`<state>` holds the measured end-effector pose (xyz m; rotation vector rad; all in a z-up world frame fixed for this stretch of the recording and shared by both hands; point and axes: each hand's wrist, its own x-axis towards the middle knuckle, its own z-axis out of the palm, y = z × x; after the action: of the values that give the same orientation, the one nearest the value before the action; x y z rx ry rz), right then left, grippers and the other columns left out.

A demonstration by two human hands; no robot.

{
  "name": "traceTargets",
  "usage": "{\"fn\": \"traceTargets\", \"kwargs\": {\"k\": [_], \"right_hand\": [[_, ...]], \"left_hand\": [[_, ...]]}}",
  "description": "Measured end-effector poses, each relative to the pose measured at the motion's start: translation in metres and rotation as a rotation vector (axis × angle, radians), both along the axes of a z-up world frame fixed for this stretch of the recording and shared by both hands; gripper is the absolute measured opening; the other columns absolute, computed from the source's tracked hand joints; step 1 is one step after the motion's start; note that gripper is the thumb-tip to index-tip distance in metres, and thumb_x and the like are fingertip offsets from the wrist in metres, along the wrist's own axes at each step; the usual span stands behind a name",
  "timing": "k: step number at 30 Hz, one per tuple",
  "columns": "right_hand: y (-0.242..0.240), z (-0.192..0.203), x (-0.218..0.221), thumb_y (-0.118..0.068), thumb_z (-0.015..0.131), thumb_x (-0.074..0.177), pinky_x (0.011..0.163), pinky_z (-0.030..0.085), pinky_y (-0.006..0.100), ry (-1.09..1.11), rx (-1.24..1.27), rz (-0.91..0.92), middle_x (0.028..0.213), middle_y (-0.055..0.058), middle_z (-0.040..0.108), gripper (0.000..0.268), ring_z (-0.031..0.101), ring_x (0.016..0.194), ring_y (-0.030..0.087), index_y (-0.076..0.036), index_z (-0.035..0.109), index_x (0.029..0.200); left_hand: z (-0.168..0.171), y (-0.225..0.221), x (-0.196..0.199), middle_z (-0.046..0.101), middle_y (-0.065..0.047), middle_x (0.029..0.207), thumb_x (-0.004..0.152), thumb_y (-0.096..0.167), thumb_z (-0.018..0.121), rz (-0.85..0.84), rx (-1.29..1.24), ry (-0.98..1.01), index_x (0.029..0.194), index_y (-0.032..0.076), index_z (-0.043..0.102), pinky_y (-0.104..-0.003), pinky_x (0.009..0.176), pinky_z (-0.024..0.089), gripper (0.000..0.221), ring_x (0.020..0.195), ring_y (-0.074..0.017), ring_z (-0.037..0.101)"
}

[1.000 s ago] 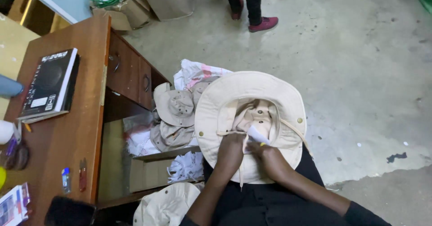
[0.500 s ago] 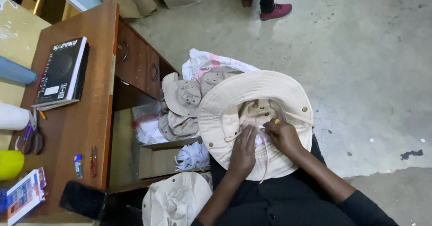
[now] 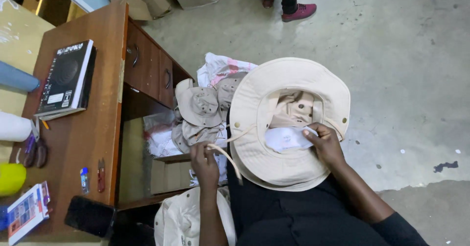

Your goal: Inspecting a beige bucket hat for quality control by checking the embroidery and interior.

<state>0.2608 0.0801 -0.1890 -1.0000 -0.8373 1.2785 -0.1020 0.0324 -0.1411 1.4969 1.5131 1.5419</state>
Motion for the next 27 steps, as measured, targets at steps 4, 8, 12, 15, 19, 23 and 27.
{"fn": "traceTargets", "kwargs": {"k": [4, 8, 12, 15, 19, 23, 27], "right_hand": [[-0.001, 0.022, -0.019, -0.009, 0.083, 0.088, 0.072, 0.046, 0.034, -0.235, 0.155, 0.093, 0.072, 0.010, 0.062, 0.011, 0.055, 0.073, 0.016, 0.002, 0.081, 0.089], [-0.014, 0.011, -0.028, -0.015, 0.086, 0.083, 0.071, 0.052, 0.039, -0.390, 0.271, 0.132, 0.072, 0.015, 0.066, 0.016, 0.061, 0.070, 0.024, -0.002, 0.085, 0.092], [-0.015, -0.028, -0.020, -0.012, 0.082, 0.087, 0.071, 0.050, 0.037, -0.274, 0.287, 0.091, 0.073, 0.013, 0.064, 0.014, 0.060, 0.073, 0.021, 0.000, 0.084, 0.094], [-0.012, -0.073, -0.026, -0.009, 0.072, 0.099, 0.080, 0.056, 0.032, 0.223, 0.068, -0.033, 0.085, 0.013, 0.074, 0.010, 0.072, 0.079, 0.019, 0.001, 0.075, 0.096], [-0.023, -0.007, -0.026, -0.021, 0.085, 0.086, 0.086, 0.056, 0.043, -0.147, 0.066, -0.105, 0.101, 0.018, 0.071, 0.040, 0.072, 0.096, 0.035, -0.001, 0.062, 0.111], [-0.028, -0.011, -0.031, -0.029, 0.091, 0.076, 0.102, 0.048, 0.053, -1.240, 0.959, -0.448, 0.138, 0.014, 0.050, 0.061, 0.046, 0.124, 0.039, -0.019, 0.068, 0.131], [-0.048, 0.032, -0.051, -0.014, 0.070, 0.094, 0.111, 0.035, 0.048, -1.429, 1.012, -0.325, 0.144, 0.001, 0.061, 0.042, 0.046, 0.132, 0.029, -0.033, 0.071, 0.131]], "left_hand": [[0.041, -0.002, 0.029, 0.067, -0.020, 0.109, 0.095, -0.002, 0.062, 0.279, 0.234, 0.570, 0.105, 0.000, 0.071, -0.053, 0.095, 0.056, 0.014, 0.104, -0.0434, 0.068], [0.113, -0.014, 0.121, 0.067, -0.026, 0.120, 0.104, 0.000, 0.053, -0.451, 0.018, 0.528, 0.126, -0.004, 0.066, -0.059, 0.098, 0.053, 0.026, 0.114, -0.0490, 0.066], [-0.001, 0.029, 0.118, 0.065, -0.015, 0.111, 0.098, 0.026, 0.073, -0.357, -0.017, 0.758, 0.128, 0.004, 0.062, -0.052, 0.102, 0.049, 0.039, 0.111, -0.0372, 0.067], [0.000, 0.027, 0.111, 0.060, -0.008, 0.093, 0.100, 0.029, 0.072, -0.388, -0.023, 0.516, 0.108, 0.007, 0.068, -0.048, 0.090, 0.050, 0.025, 0.095, -0.0349, 0.064], [0.010, 0.006, 0.120, 0.057, -0.002, 0.084, 0.100, 0.009, 0.073, -0.285, 0.242, 0.455, 0.095, 0.008, 0.072, -0.039, 0.078, 0.051, 0.006, 0.080, -0.0267, 0.061], [0.015, 0.014, 0.119, 0.065, -0.012, 0.090, 0.101, 0.013, 0.073, -0.188, -0.060, 0.037, 0.092, 0.003, 0.072, -0.047, 0.087, 0.050, 0.013, 0.091, -0.0342, 0.068], [0.018, 0.021, 0.114, 0.064, -0.009, 0.088, 0.101, 0.016, 0.074, -0.111, -0.071, -0.060, 0.092, 0.005, 0.072, -0.043, 0.089, 0.049, 0.015, 0.091, -0.0275, 0.068]]}}
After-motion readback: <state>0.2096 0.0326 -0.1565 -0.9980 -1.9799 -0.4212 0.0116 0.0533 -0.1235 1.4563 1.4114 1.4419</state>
